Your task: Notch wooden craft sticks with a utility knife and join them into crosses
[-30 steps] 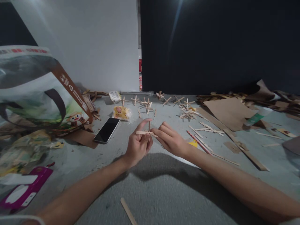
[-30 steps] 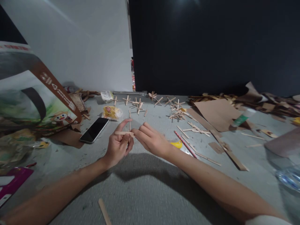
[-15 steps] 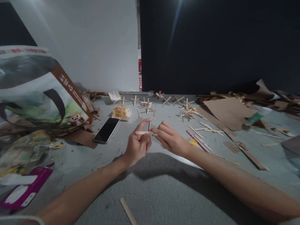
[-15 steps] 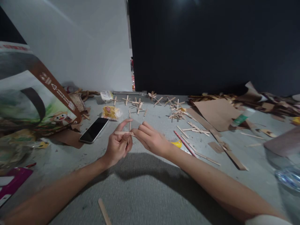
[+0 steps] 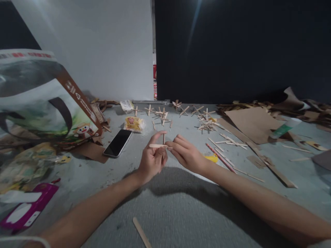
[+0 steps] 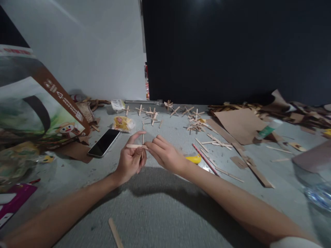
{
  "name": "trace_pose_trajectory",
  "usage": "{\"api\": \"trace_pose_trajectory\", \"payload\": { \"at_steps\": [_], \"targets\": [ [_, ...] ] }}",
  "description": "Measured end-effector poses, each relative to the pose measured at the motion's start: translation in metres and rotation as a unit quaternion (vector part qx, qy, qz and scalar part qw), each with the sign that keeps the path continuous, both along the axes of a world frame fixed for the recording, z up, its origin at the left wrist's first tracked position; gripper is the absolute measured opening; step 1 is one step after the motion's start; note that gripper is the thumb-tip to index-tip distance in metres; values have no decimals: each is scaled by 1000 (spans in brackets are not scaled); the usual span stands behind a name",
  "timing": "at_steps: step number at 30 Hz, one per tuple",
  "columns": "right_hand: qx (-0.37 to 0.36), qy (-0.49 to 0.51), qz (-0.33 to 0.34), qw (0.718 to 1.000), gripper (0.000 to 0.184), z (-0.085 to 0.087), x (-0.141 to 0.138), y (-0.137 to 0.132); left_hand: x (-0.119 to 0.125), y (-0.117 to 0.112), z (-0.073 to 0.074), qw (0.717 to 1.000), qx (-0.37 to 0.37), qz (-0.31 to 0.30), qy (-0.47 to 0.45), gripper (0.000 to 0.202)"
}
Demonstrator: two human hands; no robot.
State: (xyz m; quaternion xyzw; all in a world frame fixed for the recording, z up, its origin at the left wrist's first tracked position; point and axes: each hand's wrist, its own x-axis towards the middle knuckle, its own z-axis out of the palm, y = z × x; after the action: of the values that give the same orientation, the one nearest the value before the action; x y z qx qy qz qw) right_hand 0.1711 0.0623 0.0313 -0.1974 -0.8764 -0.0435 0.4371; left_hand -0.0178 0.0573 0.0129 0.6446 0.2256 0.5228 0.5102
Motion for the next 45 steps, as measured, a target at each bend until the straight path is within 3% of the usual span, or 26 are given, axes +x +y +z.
{"api": "trace_pose_trajectory", "payload": {
  "at_steps": [4,11,20,27,30,35,45],
  "targets": [
    [3,-40,-4,999,25,2,4,1,-1,2,-2,1000,1,1,5,63],
    [-66,-9,1,998,30,-2,1,3,-2,2,-1,999,-28,-16,2,66],
    [-51,15,-18,998,25,-3,0,3,-1,2,5,999,-19,-38,-7,73],
    [-44,32,5,998,34,-5,5,2,-2,-3,10,998,15,-53,9,56],
    [-50,50,25,997,29,-1,7,0,-1,-5,12,998,18,-61,3,50],
    [-64,74,35,995,18,1,6,-1,0,-6,16,997,-7,-77,-9,59],
    [-110,112,68,985,11,0,3,1,3,-1,7,997,-2,-76,-25,73]
  ]
}}
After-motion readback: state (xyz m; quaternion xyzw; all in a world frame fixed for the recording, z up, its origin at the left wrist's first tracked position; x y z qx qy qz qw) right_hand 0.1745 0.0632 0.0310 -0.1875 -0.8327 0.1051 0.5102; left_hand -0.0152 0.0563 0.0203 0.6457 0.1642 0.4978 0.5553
